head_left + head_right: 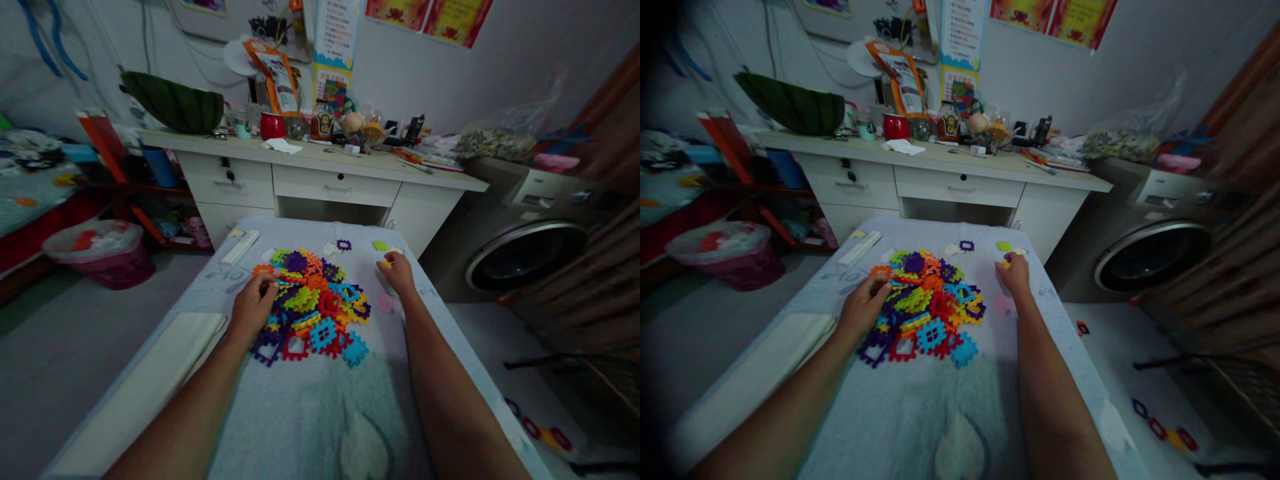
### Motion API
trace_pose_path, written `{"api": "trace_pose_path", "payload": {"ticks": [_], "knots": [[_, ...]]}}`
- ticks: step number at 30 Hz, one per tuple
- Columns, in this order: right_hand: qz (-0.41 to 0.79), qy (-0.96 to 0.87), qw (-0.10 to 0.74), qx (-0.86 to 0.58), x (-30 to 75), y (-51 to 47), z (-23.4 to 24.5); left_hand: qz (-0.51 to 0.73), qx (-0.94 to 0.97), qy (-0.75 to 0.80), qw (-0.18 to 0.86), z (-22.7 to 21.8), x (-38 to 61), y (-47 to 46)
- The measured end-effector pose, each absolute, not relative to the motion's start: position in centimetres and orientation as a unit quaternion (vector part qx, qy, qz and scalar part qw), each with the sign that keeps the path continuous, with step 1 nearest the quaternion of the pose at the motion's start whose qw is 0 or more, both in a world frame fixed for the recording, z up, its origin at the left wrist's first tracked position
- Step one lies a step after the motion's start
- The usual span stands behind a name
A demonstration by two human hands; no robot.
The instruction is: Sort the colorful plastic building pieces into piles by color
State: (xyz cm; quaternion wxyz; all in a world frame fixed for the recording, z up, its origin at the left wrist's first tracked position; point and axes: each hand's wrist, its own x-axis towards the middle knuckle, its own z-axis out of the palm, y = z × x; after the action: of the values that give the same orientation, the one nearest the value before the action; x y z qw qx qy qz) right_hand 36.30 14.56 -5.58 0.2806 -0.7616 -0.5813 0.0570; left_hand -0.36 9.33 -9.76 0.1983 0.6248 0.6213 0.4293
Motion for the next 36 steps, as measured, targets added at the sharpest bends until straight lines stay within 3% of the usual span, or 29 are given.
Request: {"api": "trace_pose_path", "payload": {"ticks": [3, 5, 13, 16, 23, 28, 36], "knots": [[0.256, -0.693, 0.258, -0.623, 34.7, 14.4, -4.1, 0.429, 0.627, 0.619, 0.201, -9.7, -0.4, 9.3], [0.325, -0.731, 0.224, -0.556, 33.3, 14.1, -3.5, 0.429, 0.628, 0.617, 0.202, -9.6, -0.4, 9.3], [0.336, -0.758, 0.13, -0.543, 30.6, 13.3, -3.4, 0.427, 0.62, 0.627, 0.202, -9.6, -0.2, 9.2], [0.364, -0.744, 0.147, -0.541, 30.9, 13.2, -3.3, 0.431, 0.619, 0.624, 0.204, -9.7, -0.2, 9.2], [0.464, -0.672, 0.276, -0.507, 33.4, 12.6, -1.2, 0.43, 0.618, 0.625, 0.207, -9.2, -0.1, 9.1], [0.374, -0.654, 0.353, -0.555, 36.5, 12.2, 0.2, 0.425, 0.619, 0.631, 0.198, -9.4, -0.2, 9.2], [0.078, -0.65, 0.248, -0.714, 40.4, 9.3, -2.6, 0.427, 0.62, 0.626, 0.202, -9.4, -0.3, 9.3]]}}
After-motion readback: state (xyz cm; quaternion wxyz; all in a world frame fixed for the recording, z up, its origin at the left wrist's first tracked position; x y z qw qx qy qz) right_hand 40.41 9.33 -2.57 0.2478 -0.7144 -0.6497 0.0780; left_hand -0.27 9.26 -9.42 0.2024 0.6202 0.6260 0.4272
